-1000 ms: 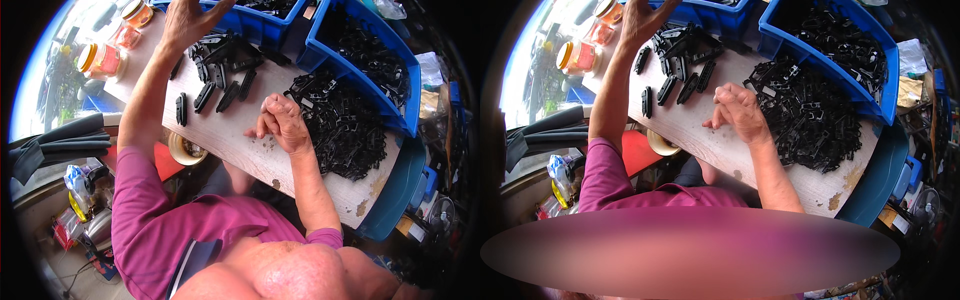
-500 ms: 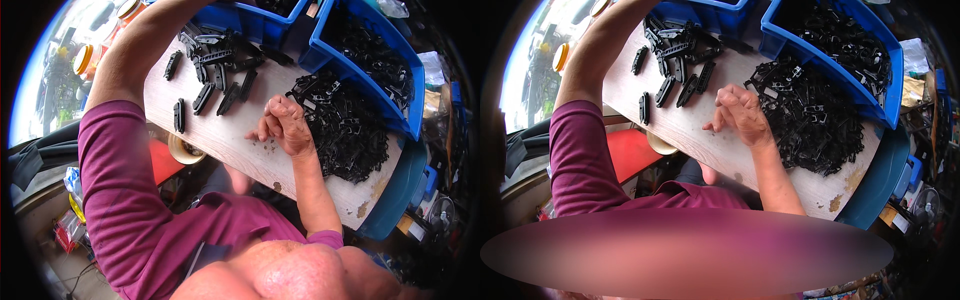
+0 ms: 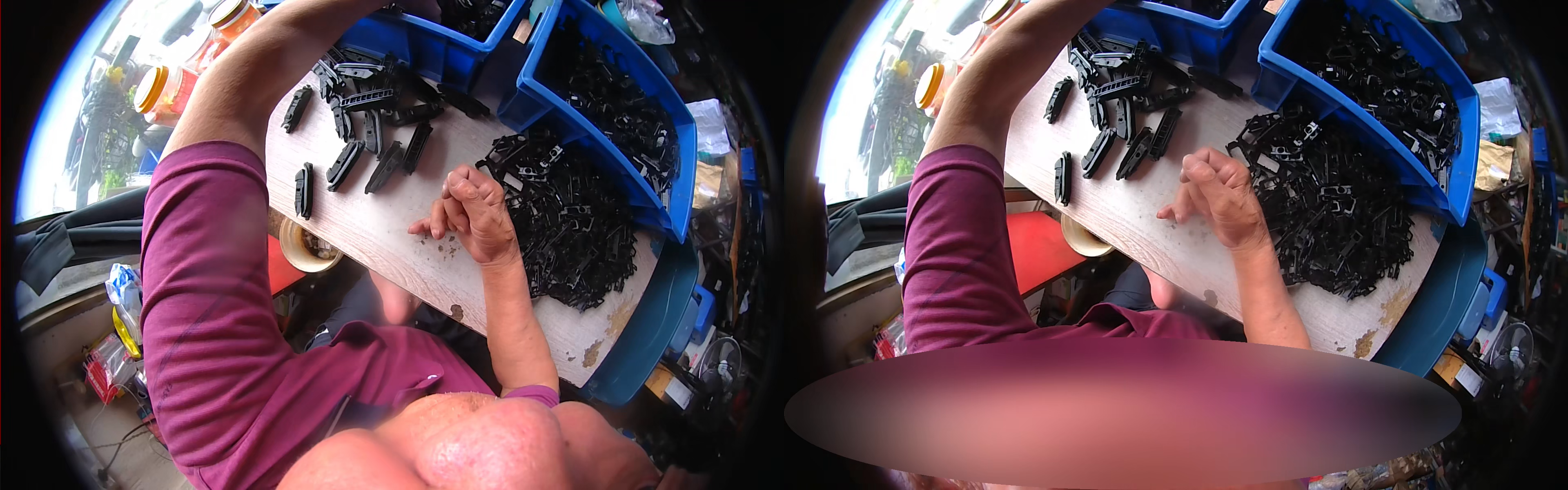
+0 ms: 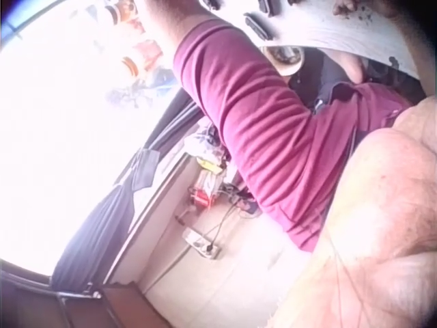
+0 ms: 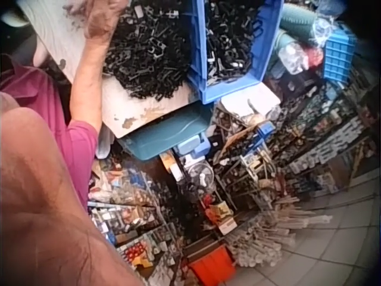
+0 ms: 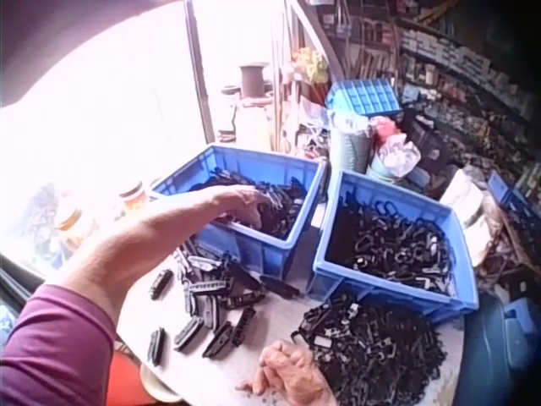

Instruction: The person takes black plastic components from a blue container and places them on the table by hand, then assembles the plastic parts together.

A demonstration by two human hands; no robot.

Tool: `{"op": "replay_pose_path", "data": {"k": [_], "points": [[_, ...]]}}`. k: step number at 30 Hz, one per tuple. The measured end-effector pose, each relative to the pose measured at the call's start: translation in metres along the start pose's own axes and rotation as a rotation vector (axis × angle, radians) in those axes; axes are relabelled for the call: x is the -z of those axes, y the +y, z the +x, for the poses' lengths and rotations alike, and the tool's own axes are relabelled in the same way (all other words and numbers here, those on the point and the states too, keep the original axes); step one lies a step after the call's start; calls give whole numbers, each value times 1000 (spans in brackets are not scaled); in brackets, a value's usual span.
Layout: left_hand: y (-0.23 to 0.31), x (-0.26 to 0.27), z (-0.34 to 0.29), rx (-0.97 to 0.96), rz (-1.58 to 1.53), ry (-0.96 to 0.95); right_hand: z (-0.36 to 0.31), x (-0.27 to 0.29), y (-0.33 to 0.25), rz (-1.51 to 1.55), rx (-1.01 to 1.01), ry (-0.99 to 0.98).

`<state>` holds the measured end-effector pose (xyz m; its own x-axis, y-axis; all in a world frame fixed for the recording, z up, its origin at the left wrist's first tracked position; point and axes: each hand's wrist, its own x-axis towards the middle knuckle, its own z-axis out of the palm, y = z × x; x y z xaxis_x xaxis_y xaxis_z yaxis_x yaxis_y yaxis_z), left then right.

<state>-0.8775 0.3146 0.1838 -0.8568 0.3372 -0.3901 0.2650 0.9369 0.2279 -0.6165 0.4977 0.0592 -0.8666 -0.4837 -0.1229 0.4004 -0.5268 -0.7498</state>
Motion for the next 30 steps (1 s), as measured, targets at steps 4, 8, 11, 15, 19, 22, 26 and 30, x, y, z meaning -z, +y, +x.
{"op": "replay_pose_path", "data": {"k": [4,8,11,15,19,22,26,30], "points": [[-39,-14,37,30,97,-30,3,-12,3,-25,40,58],[-19,-6,30,38,7,11,1,-4,-4,-66,-44,-54],[-10,-4,20,78,-4,30,0,-10,-3,-6,8,133],[-24,-9,23,7,36,106,0,-9,-2,-27,-20,13],[-36,-12,34,-63,41,119,1,-10,0,-37,-4,17],[-26,-8,34,-42,19,196,0,-7,-4,-21,-25,15],[-35,-9,37,-80,133,321,0,-13,-2,4,-6,85],[-31,-5,25,-137,5,459,0,-4,-3,-47,-62,-23]]}}
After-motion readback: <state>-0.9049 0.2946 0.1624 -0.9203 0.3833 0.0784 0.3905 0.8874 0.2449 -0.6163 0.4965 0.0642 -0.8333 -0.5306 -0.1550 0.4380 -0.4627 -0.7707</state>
